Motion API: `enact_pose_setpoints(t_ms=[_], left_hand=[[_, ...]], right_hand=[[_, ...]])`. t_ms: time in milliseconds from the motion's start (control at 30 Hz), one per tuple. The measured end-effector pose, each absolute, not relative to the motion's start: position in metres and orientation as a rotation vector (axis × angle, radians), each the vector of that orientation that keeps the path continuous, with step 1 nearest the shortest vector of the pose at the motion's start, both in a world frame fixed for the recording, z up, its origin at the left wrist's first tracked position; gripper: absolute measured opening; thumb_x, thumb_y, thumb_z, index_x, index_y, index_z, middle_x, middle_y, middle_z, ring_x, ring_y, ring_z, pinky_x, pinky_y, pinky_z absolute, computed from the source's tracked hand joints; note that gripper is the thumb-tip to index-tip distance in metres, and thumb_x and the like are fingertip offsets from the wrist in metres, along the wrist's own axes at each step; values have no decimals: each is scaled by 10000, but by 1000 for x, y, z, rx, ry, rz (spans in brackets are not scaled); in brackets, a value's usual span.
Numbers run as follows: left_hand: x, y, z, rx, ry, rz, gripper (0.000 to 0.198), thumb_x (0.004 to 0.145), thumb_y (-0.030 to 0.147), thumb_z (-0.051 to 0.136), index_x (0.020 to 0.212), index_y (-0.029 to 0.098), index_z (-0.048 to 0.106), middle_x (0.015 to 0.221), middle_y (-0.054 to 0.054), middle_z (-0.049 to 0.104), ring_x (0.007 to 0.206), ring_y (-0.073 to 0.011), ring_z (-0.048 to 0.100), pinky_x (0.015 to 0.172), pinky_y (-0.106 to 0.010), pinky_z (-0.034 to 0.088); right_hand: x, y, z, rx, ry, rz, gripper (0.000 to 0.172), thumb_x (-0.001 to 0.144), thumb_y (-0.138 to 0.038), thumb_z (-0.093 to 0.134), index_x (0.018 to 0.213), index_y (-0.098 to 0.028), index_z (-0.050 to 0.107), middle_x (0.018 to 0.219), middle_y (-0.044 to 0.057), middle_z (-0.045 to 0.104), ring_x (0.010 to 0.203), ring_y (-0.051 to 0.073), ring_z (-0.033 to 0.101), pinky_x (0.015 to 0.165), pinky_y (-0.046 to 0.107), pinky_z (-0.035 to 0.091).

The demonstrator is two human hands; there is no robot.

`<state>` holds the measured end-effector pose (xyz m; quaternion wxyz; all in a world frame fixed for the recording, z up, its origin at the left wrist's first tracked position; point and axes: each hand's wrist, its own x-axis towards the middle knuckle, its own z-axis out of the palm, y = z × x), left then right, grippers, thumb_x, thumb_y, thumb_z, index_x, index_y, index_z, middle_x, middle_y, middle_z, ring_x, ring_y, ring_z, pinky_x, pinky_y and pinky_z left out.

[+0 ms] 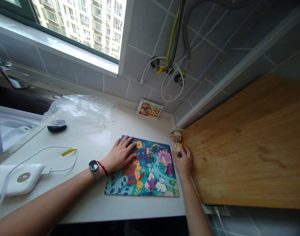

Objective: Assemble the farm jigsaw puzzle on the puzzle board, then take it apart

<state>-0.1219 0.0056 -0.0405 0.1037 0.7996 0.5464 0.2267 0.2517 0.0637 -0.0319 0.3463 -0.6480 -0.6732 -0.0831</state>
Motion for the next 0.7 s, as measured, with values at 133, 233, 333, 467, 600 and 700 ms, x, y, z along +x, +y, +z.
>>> enact_pose_setpoints(t_ms=[133,233,333,467,600,700], left_hand=[[-123,6,-42,2376,1613,647,514,1082,511,476,1524,256,545,1676,-137,436,1577,-414,340,1233,-683,327],[-124,6,-43,2378,1601,670,520,1082,528,471,1522,262,550,1674,-131,440,1572,-413,347,1235,-676,326],[-124,6,-42,2381,1589,675,523,1077,534,481,1519,262,554,1673,-132,440,1567,-413,355,1239,-666,322],[-124,6,-40,2377,1591,677,495,1068,515,506,1498,276,567,1653,-130,462,1555,-413,366,1227,-667,330],[-125,9,-36,2349,1599,706,452,1077,509,485,1442,273,612,1627,-138,487,1540,-406,392,1217,-648,356],[-129,14,-31,2258,1672,710,469,1091,499,452,1398,205,649,1639,-183,453,1551,-422,376,1211,-593,396]], right_hand=[[254,60,-33,-1749,-1794,-307,451,948,-479,626,1244,-172,774,1314,212,616,1186,384,554,1052,556,455],[257,62,-32,-1780,-1825,-326,448,972,-468,600,1273,-175,756,1223,191,601,1085,346,586,960,492,506],[259,67,-31,-1781,-1861,-315,452,1010,-477,545,1314,-197,728,1197,161,578,987,296,616,836,412,545],[260,79,-30,-1750,-1906,-301,440,1038,-482,493,1266,-198,740,1212,158,579,1016,290,630,825,396,562],[261,88,-30,-1726,-1923,-293,468,1050,-486,458,1251,-172,742,1237,178,590,1084,303,637,842,400,575],[260,90,-30,-1716,-1923,-293,501,1050,-496,449,1276,-148,731,1251,192,588,1122,313,639,845,399,579]])
